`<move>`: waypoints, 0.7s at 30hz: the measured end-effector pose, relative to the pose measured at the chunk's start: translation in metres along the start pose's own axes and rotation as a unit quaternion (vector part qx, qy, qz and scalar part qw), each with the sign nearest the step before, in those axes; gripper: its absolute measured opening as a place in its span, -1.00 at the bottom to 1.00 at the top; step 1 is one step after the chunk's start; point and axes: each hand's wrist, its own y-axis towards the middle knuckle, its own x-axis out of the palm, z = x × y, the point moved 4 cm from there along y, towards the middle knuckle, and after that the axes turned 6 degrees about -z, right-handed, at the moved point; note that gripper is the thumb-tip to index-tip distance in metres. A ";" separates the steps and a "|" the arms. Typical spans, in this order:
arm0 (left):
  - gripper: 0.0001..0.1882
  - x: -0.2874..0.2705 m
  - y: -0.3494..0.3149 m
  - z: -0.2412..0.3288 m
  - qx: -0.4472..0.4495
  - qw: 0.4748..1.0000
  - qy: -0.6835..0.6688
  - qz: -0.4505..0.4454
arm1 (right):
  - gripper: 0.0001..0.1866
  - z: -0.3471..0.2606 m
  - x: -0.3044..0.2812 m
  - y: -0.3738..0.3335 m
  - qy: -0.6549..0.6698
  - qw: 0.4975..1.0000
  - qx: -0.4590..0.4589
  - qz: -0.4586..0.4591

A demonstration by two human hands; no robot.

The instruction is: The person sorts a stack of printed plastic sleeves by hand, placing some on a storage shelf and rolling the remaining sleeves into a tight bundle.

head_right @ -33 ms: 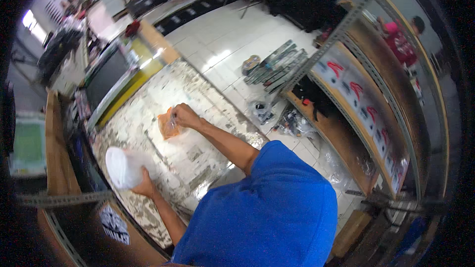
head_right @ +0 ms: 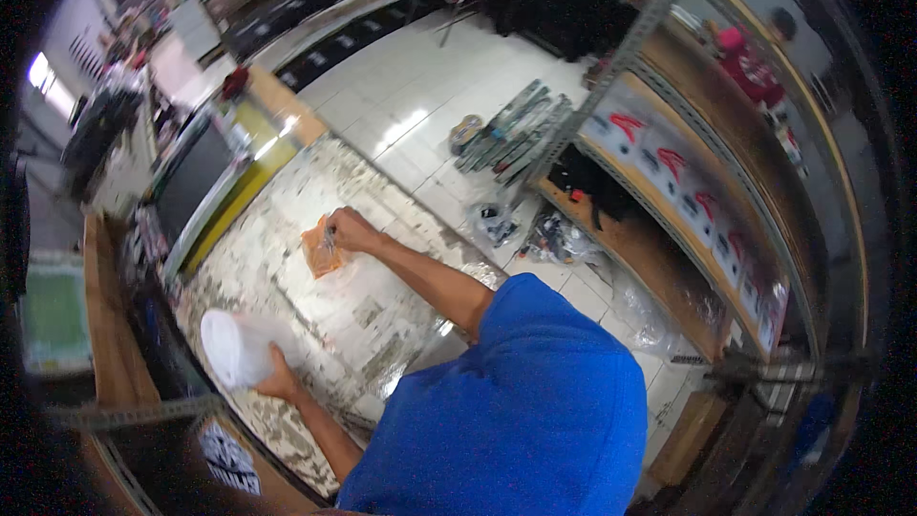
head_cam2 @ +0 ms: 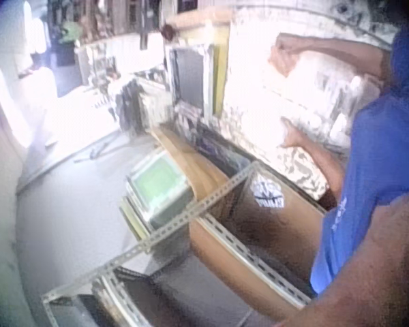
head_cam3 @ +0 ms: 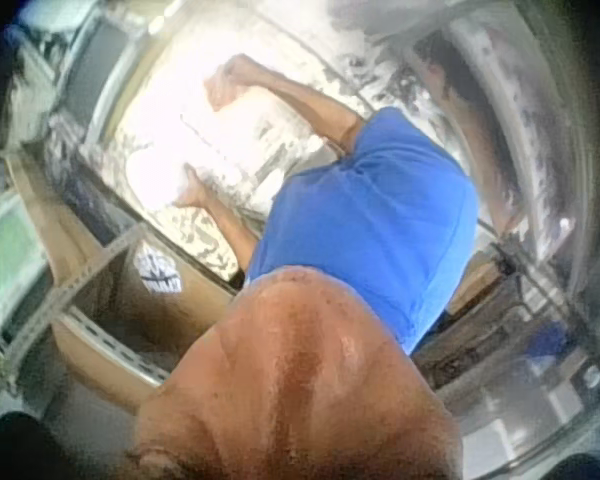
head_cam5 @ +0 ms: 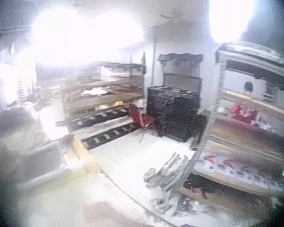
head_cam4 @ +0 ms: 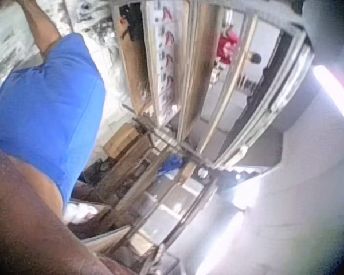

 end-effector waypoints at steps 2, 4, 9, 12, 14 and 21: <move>-0.20 0.004 0.004 -0.007 0.040 0.999 -0.015 -0.010 | -0.89 0.006 -0.017 0.001 0.056 0.998 0.005 0.022; -0.16 0.004 0.002 0.007 0.023 0.999 0.034 -0.008 | -0.87 0.011 -0.026 -0.006 0.205 0.978 0.028 0.020; -0.07 0.005 0.001 0.017 -0.005 0.998 0.058 -0.003 | -0.84 0.015 -0.045 -0.031 0.090 0.984 0.034 0.150; -0.07 0.005 0.001 0.019 -0.011 0.999 0.045 -0.001 | -0.80 0.015 -0.048 -0.039 0.102 0.972 0.070 0.201; -0.11 0.004 0.002 0.022 -0.007 0.998 0.059 0.003 | -0.83 0.016 -0.048 -0.041 0.071 0.976 0.079 0.188; -0.11 0.001 0.014 -0.016 0.032 0.998 0.054 -0.012 | -0.83 0.022 -0.056 -0.047 0.092 0.966 0.124 0.207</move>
